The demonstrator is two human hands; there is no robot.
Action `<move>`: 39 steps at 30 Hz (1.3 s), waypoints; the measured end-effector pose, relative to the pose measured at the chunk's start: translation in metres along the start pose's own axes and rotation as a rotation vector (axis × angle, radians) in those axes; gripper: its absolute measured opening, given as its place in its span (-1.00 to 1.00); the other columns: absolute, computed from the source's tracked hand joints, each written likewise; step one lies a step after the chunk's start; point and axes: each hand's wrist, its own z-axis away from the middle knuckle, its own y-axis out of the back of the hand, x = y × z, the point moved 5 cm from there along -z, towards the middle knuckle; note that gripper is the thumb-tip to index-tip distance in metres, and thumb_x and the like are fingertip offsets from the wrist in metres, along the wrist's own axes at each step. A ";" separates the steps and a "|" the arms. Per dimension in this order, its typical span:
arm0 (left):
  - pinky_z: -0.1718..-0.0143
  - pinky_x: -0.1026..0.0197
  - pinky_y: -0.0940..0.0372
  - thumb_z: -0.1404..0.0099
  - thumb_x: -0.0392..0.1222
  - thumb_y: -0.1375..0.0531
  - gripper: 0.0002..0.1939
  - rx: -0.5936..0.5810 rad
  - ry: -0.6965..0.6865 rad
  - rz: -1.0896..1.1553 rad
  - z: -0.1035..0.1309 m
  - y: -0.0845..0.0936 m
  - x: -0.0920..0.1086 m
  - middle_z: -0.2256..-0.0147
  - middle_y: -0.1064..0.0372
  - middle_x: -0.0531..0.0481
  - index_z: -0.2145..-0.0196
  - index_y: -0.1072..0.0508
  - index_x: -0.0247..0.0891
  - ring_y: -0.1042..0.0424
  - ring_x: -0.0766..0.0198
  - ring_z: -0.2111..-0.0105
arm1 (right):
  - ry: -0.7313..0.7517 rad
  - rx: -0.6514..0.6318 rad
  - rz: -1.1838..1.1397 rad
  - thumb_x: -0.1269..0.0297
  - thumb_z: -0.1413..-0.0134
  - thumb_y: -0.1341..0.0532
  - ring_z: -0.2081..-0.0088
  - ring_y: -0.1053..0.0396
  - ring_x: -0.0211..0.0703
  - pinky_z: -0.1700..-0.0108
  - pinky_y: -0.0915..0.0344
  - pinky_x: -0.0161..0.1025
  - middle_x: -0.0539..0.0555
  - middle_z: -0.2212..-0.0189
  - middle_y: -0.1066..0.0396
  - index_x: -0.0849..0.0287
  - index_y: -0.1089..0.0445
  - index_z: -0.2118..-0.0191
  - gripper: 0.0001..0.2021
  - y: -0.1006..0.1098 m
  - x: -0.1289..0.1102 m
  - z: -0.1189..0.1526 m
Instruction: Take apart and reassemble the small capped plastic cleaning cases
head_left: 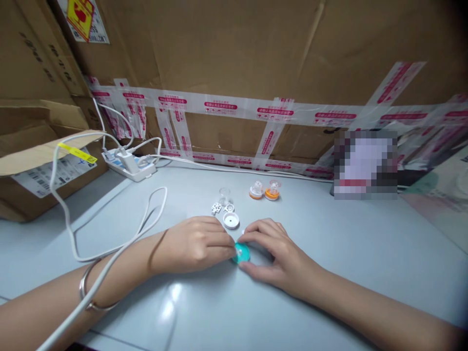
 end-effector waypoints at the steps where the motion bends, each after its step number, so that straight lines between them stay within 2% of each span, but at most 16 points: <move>1: 0.27 0.21 -0.30 -0.32 -0.36 -0.05 -0.83 0.012 0.023 0.027 0.000 0.002 -0.002 0.31 -0.51 -0.08 0.24 -0.45 -0.31 -0.42 0.26 0.36 | -0.004 -0.002 0.003 0.37 0.08 -0.28 0.16 -0.29 -0.07 0.12 -0.20 -0.10 0.08 0.25 -0.38 0.11 -0.38 0.21 -0.76 0.000 0.000 0.000; 5: 0.28 0.22 -0.27 -0.28 -0.36 -0.06 -0.82 0.043 0.132 0.102 -0.002 0.011 -0.012 0.36 -0.50 -0.08 0.26 -0.46 -0.31 -0.43 0.28 0.37 | -0.009 -0.008 0.010 0.36 0.08 -0.28 0.15 -0.29 -0.07 0.11 -0.20 -0.09 0.07 0.25 -0.38 0.09 -0.38 0.22 -0.77 0.001 -0.001 -0.001; 9: 0.46 0.26 -0.20 -0.29 -0.28 -0.05 -0.79 -0.087 0.204 0.158 0.001 0.008 -0.015 0.56 -0.42 -0.01 0.26 -0.49 -0.28 -0.38 0.31 0.54 | -0.012 -0.008 -0.001 0.36 0.07 -0.28 0.15 -0.29 -0.06 0.12 -0.20 -0.11 0.08 0.25 -0.38 0.10 -0.38 0.21 -0.77 0.001 0.000 0.000; 13: 0.63 0.27 -0.06 -0.28 -0.21 -0.07 -0.78 -0.176 0.234 0.169 0.004 0.005 -0.009 0.70 -0.35 0.08 0.20 -0.48 -0.21 -0.33 0.33 0.68 | -0.011 -0.012 -0.017 0.36 0.07 -0.29 0.15 -0.28 -0.07 0.12 -0.18 -0.11 0.08 0.25 -0.38 0.12 -0.39 0.20 -0.77 0.000 0.001 0.000; 19: 0.66 0.25 -0.01 -0.26 -0.17 -0.07 -0.76 -0.267 0.249 0.066 0.004 0.004 -0.001 0.67 -0.43 0.06 0.15 -0.44 -0.18 -0.37 0.28 0.71 | -0.017 -0.028 -0.040 0.36 0.07 -0.29 0.15 -0.28 -0.07 0.12 -0.15 -0.09 0.09 0.25 -0.37 0.15 -0.39 0.20 -0.76 -0.001 0.002 -0.001; 39: 0.68 0.22 0.07 -0.28 -0.14 -0.03 -0.78 -0.359 0.253 -0.050 0.004 0.000 0.004 0.67 -0.41 0.06 0.15 -0.37 -0.16 -0.36 0.22 0.72 | -0.010 -0.027 -0.059 0.37 0.08 -0.30 0.15 -0.28 -0.06 0.11 -0.17 -0.08 0.11 0.24 -0.36 0.18 -0.39 0.18 -0.73 0.000 0.001 -0.002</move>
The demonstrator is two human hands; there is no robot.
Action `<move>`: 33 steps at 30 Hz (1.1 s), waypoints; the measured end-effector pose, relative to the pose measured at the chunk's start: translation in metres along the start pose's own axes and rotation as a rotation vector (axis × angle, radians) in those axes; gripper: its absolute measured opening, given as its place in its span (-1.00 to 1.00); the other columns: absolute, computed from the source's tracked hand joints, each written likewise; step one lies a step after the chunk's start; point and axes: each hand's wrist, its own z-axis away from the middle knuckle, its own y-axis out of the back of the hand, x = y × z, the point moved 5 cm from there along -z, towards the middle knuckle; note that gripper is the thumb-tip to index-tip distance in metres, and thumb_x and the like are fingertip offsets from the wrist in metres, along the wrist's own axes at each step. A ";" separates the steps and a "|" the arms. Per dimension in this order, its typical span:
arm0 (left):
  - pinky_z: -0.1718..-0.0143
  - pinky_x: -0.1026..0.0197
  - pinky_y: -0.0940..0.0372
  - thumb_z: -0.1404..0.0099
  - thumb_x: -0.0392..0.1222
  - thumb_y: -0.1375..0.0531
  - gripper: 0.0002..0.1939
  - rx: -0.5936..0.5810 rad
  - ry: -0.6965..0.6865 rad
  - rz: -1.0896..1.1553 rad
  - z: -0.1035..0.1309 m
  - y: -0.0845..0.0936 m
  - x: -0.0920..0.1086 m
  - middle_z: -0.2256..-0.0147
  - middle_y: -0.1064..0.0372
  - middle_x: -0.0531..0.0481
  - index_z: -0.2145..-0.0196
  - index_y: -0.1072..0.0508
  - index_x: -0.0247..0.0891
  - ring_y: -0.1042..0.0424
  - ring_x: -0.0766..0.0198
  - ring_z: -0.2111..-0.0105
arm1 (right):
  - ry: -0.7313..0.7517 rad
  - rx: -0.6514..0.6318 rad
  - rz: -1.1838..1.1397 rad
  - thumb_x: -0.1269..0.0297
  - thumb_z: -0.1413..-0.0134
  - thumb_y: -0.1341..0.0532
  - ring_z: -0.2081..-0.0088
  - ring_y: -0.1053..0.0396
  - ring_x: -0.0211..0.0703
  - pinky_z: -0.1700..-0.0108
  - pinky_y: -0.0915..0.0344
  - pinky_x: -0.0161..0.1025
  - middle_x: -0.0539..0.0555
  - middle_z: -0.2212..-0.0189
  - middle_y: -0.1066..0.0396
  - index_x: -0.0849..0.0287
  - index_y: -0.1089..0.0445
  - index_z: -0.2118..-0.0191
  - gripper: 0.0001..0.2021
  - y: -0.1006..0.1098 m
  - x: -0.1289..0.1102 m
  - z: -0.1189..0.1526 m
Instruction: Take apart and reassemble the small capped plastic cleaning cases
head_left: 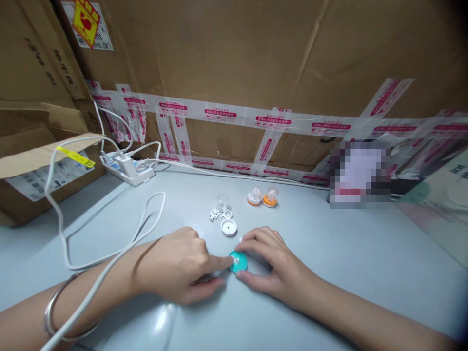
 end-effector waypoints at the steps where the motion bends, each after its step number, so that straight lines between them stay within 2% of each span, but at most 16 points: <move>1: 0.68 0.22 0.06 -0.28 -0.15 -0.02 -0.78 -0.009 0.003 -0.001 0.000 -0.001 0.000 0.67 -0.41 0.06 0.15 -0.36 -0.16 -0.36 0.22 0.72 | 0.002 0.000 0.000 0.37 0.08 -0.30 0.15 -0.28 -0.06 0.11 -0.17 -0.08 0.11 0.24 -0.36 0.18 -0.39 0.18 -0.74 0.000 0.000 0.000; 8: 0.66 0.21 0.04 -0.25 -0.20 -0.03 -0.82 -0.069 0.026 0.029 0.000 -0.002 0.001 0.65 -0.42 0.07 0.21 -0.36 -0.15 -0.40 0.21 0.68 | -0.008 -0.017 -0.010 0.35 0.06 -0.30 0.12 -0.26 -0.04 0.09 -0.17 -0.07 0.13 0.21 -0.35 0.18 -0.40 0.17 -0.74 -0.001 0.001 0.000; 16: 0.64 0.21 0.04 -0.21 -0.25 -0.04 -0.72 -0.100 0.052 0.028 0.000 -0.001 0.001 0.64 -0.42 0.05 0.13 -0.39 -0.15 -0.38 0.20 0.68 | -0.056 -0.052 -0.037 0.34 0.05 -0.30 0.09 -0.24 -0.06 0.03 -0.15 -0.07 0.11 0.18 -0.32 0.14 -0.40 0.16 -0.74 -0.002 0.004 0.000; 21: 0.62 0.30 -0.04 -0.23 -0.26 -0.06 -0.76 -0.021 0.080 0.196 -0.002 0.000 -0.004 0.65 -0.41 0.08 0.18 -0.46 -0.15 -0.35 0.32 0.66 | -0.082 -0.065 -0.048 0.31 0.05 -0.30 0.07 -0.24 -0.05 0.02 -0.15 -0.06 0.10 0.17 -0.31 0.11 -0.40 0.16 -0.74 -0.002 0.006 0.001; 24: 0.56 0.36 -0.10 -0.26 -0.29 -0.06 -0.78 0.034 0.096 0.333 -0.005 -0.003 -0.009 0.58 -0.44 0.06 0.23 -0.49 -0.19 -0.38 0.37 0.60 | -0.078 -0.065 -0.048 0.31 0.06 -0.31 0.07 -0.24 -0.04 0.01 -0.15 -0.05 0.09 0.18 -0.32 0.09 -0.41 0.19 -0.76 -0.002 0.005 0.000; 27: 0.47 0.38 -0.16 -0.28 -0.30 -0.07 -0.80 0.082 0.127 0.433 -0.008 -0.006 -0.014 0.47 -0.47 0.04 0.25 -0.50 -0.23 -0.40 0.38 0.51 | -0.078 -0.059 -0.043 0.32 0.08 -0.32 0.08 -0.25 -0.04 0.01 -0.16 -0.03 0.09 0.18 -0.32 0.07 -0.41 0.22 -0.77 -0.001 0.004 -0.001; 33: 0.41 0.37 -0.17 -0.25 -0.35 -0.11 -0.85 0.180 0.196 0.506 -0.011 -0.007 -0.016 0.42 -0.39 0.02 0.30 -0.48 -0.27 -0.34 0.36 0.43 | -0.078 -0.040 -0.035 0.31 0.09 -0.34 0.08 -0.26 -0.05 0.02 -0.17 -0.04 0.07 0.20 -0.32 0.05 -0.43 0.27 -0.81 -0.001 0.006 0.000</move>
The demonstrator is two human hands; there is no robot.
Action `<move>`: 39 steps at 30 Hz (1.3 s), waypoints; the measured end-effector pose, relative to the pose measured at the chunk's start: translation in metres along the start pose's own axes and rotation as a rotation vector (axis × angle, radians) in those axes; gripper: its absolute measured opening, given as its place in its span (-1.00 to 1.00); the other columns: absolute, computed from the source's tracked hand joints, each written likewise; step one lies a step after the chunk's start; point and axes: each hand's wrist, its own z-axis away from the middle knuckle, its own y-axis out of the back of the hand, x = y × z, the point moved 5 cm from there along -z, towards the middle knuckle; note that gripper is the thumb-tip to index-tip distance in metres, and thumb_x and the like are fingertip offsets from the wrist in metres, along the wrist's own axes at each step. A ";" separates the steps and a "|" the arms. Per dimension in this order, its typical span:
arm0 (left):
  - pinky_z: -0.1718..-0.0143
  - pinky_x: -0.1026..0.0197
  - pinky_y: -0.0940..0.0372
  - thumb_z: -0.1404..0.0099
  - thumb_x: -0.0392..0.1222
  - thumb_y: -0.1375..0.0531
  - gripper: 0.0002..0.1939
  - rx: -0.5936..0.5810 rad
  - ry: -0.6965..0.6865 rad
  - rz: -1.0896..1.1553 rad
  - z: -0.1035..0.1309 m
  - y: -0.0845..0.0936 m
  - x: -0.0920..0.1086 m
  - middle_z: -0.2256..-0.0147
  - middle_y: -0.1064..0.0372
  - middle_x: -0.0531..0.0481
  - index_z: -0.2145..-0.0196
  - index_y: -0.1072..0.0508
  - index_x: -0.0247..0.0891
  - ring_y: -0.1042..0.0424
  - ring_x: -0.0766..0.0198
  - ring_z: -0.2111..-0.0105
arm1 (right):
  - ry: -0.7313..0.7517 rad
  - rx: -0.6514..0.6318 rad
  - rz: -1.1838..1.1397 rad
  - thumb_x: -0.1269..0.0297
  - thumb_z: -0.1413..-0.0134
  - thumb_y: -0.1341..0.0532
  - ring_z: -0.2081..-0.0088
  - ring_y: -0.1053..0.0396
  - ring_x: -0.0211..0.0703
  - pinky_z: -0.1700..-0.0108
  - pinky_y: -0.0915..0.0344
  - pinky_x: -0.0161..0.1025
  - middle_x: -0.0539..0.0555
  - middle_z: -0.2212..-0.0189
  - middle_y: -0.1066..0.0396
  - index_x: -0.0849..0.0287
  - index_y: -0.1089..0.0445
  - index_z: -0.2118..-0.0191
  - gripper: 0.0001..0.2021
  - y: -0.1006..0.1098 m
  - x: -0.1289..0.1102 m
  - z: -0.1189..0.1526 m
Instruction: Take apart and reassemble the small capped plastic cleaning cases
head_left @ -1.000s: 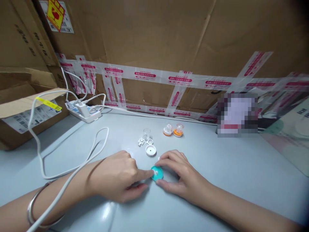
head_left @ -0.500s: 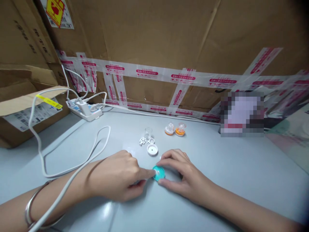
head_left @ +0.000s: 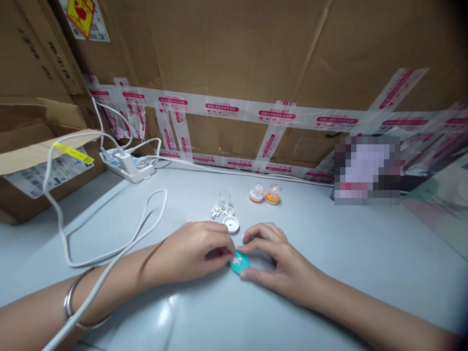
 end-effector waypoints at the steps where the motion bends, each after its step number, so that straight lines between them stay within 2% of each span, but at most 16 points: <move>1: 0.39 0.37 -0.18 -0.25 -0.34 -0.11 -0.86 0.014 0.010 0.028 0.000 0.000 -0.001 0.40 -0.37 0.01 0.30 -0.48 -0.28 -0.34 0.35 0.40 | 0.000 -0.002 -0.002 0.30 0.09 -0.34 0.08 -0.25 -0.05 0.02 -0.16 -0.04 0.07 0.20 -0.32 0.06 -0.43 0.28 -0.81 0.000 0.000 0.000; 6: 0.35 0.36 -0.21 -0.24 -0.32 -0.15 -0.89 0.019 0.042 0.161 0.000 -0.003 -0.003 0.38 -0.34 0.01 0.32 -0.49 -0.28 -0.33 0.36 0.39 | -0.001 -0.014 -0.005 0.28 0.08 -0.34 0.07 -0.24 -0.05 0.02 -0.15 -0.02 0.08 0.18 -0.31 0.06 -0.43 0.27 -0.81 -0.002 0.002 -0.001; 12: 0.41 0.36 -0.19 -0.22 -0.33 -0.17 -0.90 0.031 0.108 0.194 -0.002 -0.010 -0.005 0.44 -0.35 0.03 0.38 -0.50 -0.31 -0.32 0.38 0.45 | 0.019 0.005 0.001 0.29 0.10 -0.34 0.08 -0.25 -0.05 0.03 -0.16 -0.04 0.08 0.20 -0.32 0.06 -0.43 0.28 -0.82 -0.001 0.000 0.001; 18: 0.37 0.32 -0.20 -0.21 -0.34 -0.15 -0.88 0.034 0.123 0.077 -0.005 -0.012 0.000 0.45 -0.37 0.03 0.42 -0.49 -0.28 -0.34 0.34 0.42 | 0.029 0.009 0.018 0.29 0.09 -0.34 0.09 -0.26 -0.04 0.04 -0.18 -0.04 0.09 0.20 -0.33 0.07 -0.43 0.29 -0.83 0.000 -0.002 -0.001; 24: 0.45 0.34 -0.17 -0.15 -0.40 -0.15 -0.89 0.088 0.182 -0.032 -0.002 -0.013 0.005 0.49 -0.33 0.04 0.49 -0.45 -0.30 -0.29 0.35 0.49 | 0.023 0.012 0.020 0.28 0.11 -0.35 0.10 -0.27 -0.05 0.04 -0.19 -0.05 0.08 0.21 -0.33 0.07 -0.43 0.31 -0.83 0.000 -0.001 -0.001; 29: 0.37 0.32 -0.21 -0.24 -0.34 -0.13 -0.87 0.061 0.152 0.031 0.001 -0.013 0.001 0.44 -0.38 0.02 0.40 -0.49 -0.28 -0.35 0.32 0.42 | 0.007 0.010 0.004 0.27 0.11 -0.36 0.09 -0.27 -0.04 0.03 -0.17 -0.03 0.09 0.20 -0.33 0.07 -0.44 0.31 -0.82 -0.001 0.000 -0.001; 34: 0.28 0.32 -0.24 -0.27 -0.32 -0.13 -0.85 -0.005 0.128 0.143 0.001 -0.002 0.003 0.36 -0.42 0.01 0.29 -0.52 -0.24 -0.39 0.32 0.35 | 0.018 0.013 0.023 0.27 0.10 -0.35 0.09 -0.27 -0.05 0.04 -0.19 -0.05 0.08 0.20 -0.33 0.05 -0.44 0.29 -0.82 -0.001 0.000 -0.001; 39: 0.23 0.27 -0.25 -0.16 -0.22 -0.24 -0.77 0.032 0.138 0.160 0.000 0.002 0.002 0.27 -0.38 -0.03 0.18 -0.46 -0.25 -0.37 0.25 0.26 | 0.011 0.003 0.009 0.26 0.09 -0.34 0.08 -0.26 -0.04 0.02 -0.18 -0.04 0.07 0.19 -0.33 0.04 -0.43 0.26 -0.80 0.000 0.000 -0.001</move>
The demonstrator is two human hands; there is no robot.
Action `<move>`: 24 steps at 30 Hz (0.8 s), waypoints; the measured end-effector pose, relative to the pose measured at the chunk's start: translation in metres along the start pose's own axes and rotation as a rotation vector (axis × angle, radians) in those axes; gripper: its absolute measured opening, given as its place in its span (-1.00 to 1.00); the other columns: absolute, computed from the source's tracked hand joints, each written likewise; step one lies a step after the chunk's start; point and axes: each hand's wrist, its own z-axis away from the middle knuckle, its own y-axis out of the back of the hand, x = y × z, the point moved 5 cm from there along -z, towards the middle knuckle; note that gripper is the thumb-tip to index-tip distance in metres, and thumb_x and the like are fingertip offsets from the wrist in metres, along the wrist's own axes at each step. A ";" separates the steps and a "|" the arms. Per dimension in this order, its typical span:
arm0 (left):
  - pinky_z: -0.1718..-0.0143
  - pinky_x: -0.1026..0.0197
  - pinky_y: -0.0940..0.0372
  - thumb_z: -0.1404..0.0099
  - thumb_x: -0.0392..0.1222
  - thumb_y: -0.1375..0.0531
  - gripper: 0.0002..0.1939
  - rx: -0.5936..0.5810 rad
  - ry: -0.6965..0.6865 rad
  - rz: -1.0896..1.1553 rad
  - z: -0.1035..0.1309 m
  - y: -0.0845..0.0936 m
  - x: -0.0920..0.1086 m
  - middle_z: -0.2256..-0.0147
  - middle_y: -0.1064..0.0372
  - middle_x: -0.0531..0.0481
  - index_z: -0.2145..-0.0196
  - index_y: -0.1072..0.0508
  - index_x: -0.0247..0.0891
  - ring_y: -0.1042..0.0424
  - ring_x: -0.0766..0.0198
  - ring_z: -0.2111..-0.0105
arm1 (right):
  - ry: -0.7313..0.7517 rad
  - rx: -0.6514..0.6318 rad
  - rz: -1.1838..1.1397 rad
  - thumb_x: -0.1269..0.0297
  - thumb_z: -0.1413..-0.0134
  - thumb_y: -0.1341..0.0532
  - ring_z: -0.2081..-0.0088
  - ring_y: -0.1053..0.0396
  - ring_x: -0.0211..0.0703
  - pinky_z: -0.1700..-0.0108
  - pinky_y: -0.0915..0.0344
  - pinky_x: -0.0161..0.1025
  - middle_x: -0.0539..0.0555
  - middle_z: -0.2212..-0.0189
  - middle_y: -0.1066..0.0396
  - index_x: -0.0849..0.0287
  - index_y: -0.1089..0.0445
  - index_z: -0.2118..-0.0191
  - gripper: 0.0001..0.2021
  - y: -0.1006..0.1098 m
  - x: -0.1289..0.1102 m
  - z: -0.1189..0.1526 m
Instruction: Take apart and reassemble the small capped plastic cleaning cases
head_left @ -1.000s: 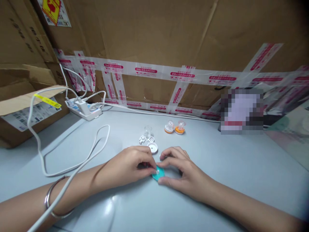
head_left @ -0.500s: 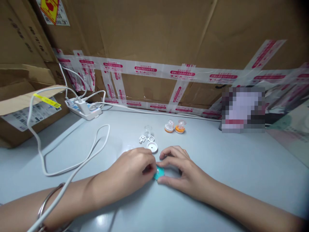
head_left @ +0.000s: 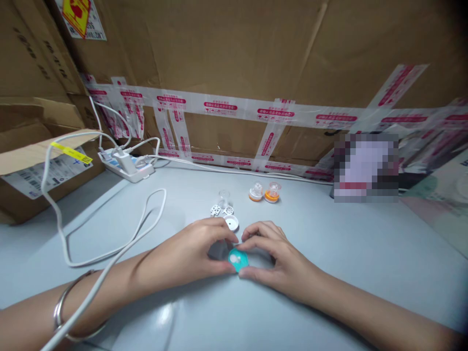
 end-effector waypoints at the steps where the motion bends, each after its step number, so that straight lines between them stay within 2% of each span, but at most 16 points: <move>1: 0.23 0.26 -0.25 -0.14 -0.22 -0.26 -0.76 -0.003 0.000 0.002 0.000 -0.001 -0.001 0.27 -0.39 -0.03 0.18 -0.45 -0.25 -0.37 0.25 0.26 | -0.005 -0.004 -0.008 0.25 0.09 -0.34 0.08 -0.26 -0.04 0.02 -0.17 -0.04 0.07 0.19 -0.33 0.03 -0.42 0.24 -0.78 0.000 0.000 0.000; 9: 0.33 0.30 -0.23 -0.11 -0.10 -0.29 -0.70 0.023 0.029 0.032 -0.001 -0.008 -0.007 0.35 -0.39 0.01 0.20 -0.45 -0.26 -0.36 0.29 0.36 | -0.045 0.011 -0.058 0.27 0.13 -0.37 0.10 -0.26 -0.05 0.05 -0.19 -0.07 0.06 0.22 -0.33 0.09 -0.35 0.24 -0.72 0.001 0.002 -0.002; 14: 0.32 0.30 -0.22 -0.10 -0.13 -0.30 -0.70 0.023 0.035 0.046 -0.002 -0.009 -0.007 0.35 -0.38 0.01 0.21 -0.45 -0.27 -0.35 0.30 0.36 | -0.055 0.030 -0.067 0.17 0.26 -0.43 0.12 -0.27 -0.04 0.05 -0.20 -0.07 0.05 0.23 -0.35 0.09 -0.32 0.24 -0.59 0.002 0.002 -0.001; 17: 0.31 0.30 -0.21 -0.09 -0.13 -0.31 -0.70 0.023 0.024 0.047 -0.002 -0.009 -0.007 0.33 -0.37 0.01 0.21 -0.44 -0.27 -0.33 0.30 0.35 | -0.089 0.064 -0.148 0.10 0.33 -0.44 0.12 -0.28 -0.03 0.05 -0.23 -0.08 0.06 0.21 -0.35 0.08 -0.31 0.18 -0.49 0.005 0.006 0.000; 19: 0.30 0.29 -0.20 -0.08 -0.13 -0.31 -0.69 0.022 0.013 0.028 -0.002 -0.009 -0.006 0.32 -0.35 0.02 0.20 -0.43 -0.26 -0.32 0.29 0.33 | -0.154 0.111 -0.247 0.05 0.23 -0.38 0.14 -0.29 -0.05 0.07 -0.25 -0.10 0.06 0.19 -0.34 0.08 -0.30 0.15 -0.53 0.011 0.012 0.000; 21: 0.29 0.28 -0.20 -0.07 -0.12 -0.31 -0.66 0.020 0.008 0.015 -0.001 -0.010 -0.005 0.31 -0.34 0.02 0.19 -0.42 -0.25 -0.31 0.28 0.31 | -0.238 0.179 -0.314 0.04 0.05 -0.26 0.16 -0.31 -0.09 0.10 -0.26 -0.12 0.06 0.18 -0.35 0.08 -0.31 0.16 -0.65 0.020 0.021 -0.001; 24: 0.27 0.28 -0.20 -0.07 -0.14 -0.31 -0.66 0.018 0.011 0.027 -0.001 -0.011 -0.004 0.30 -0.32 0.02 0.18 -0.42 -0.24 -0.30 0.27 0.29 | -0.290 0.245 -0.248 0.10 -0.07 -0.17 0.23 -0.32 -0.12 0.16 -0.25 -0.13 0.05 0.26 -0.36 0.11 -0.37 0.23 -0.78 0.030 0.029 -0.005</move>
